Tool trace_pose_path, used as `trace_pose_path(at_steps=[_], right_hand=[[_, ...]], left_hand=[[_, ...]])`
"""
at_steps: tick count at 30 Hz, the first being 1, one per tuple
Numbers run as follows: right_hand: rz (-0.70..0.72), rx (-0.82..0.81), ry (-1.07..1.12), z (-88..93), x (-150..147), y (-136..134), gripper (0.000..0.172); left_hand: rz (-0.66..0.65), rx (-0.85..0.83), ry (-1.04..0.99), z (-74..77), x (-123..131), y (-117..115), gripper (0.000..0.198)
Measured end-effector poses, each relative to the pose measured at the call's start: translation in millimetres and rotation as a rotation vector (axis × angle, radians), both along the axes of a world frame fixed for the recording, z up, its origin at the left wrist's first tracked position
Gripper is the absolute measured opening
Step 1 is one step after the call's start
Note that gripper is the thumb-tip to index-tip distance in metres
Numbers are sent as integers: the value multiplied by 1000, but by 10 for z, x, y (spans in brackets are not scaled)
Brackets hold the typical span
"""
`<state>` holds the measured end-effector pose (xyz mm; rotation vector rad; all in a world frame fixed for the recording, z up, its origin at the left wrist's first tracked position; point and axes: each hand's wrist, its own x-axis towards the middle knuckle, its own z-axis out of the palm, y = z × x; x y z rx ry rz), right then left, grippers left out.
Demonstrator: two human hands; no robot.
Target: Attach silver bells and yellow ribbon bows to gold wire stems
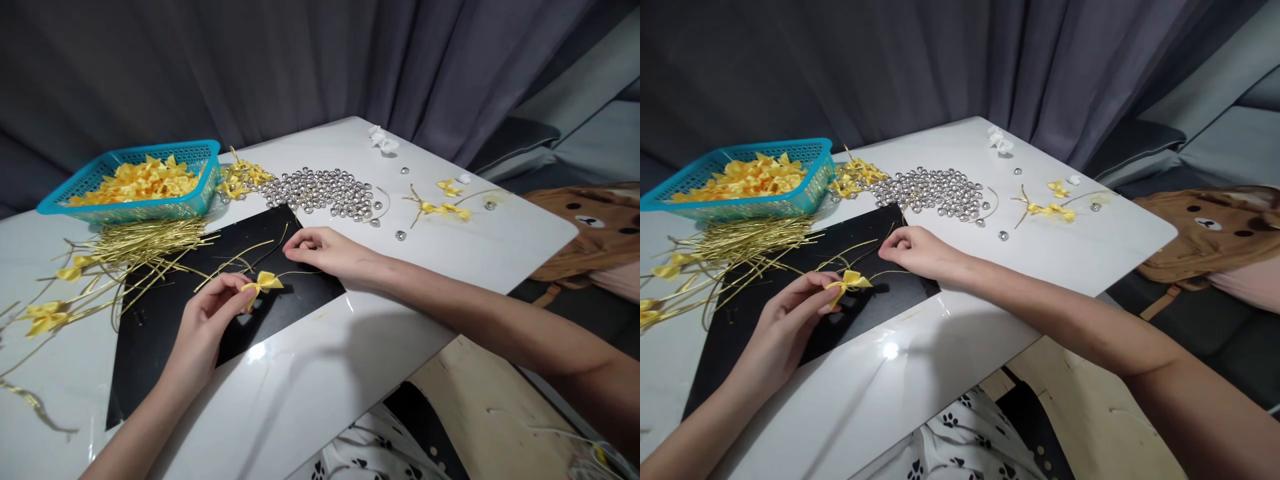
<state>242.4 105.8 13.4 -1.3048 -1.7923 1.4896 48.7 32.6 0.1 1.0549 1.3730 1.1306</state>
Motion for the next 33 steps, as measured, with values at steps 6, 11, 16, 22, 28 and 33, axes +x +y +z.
trace_pose_path(at_steps=[6,11,16,22,28,33], right_hand=[[10,-41,-32,36,14,17,14],[109,83,54,-18,-9,-16,14],[312,251,39,-105,-59,-151,34],[474,263,-69,100,96,-92,33],[-8,257,302,352,403,190,27],[-262,187,493,325,390,196,17]], left_hand=[[1,-105,-154,17,-42,47,22],[35,-99,-176,22,-38,53,22],[42,-60,-126,20,7,44,24],[167,-78,-148,14,9,67,27],[153,-70,-121,32,-30,45,28],[89,-80,-101,54,-16,33,30]])
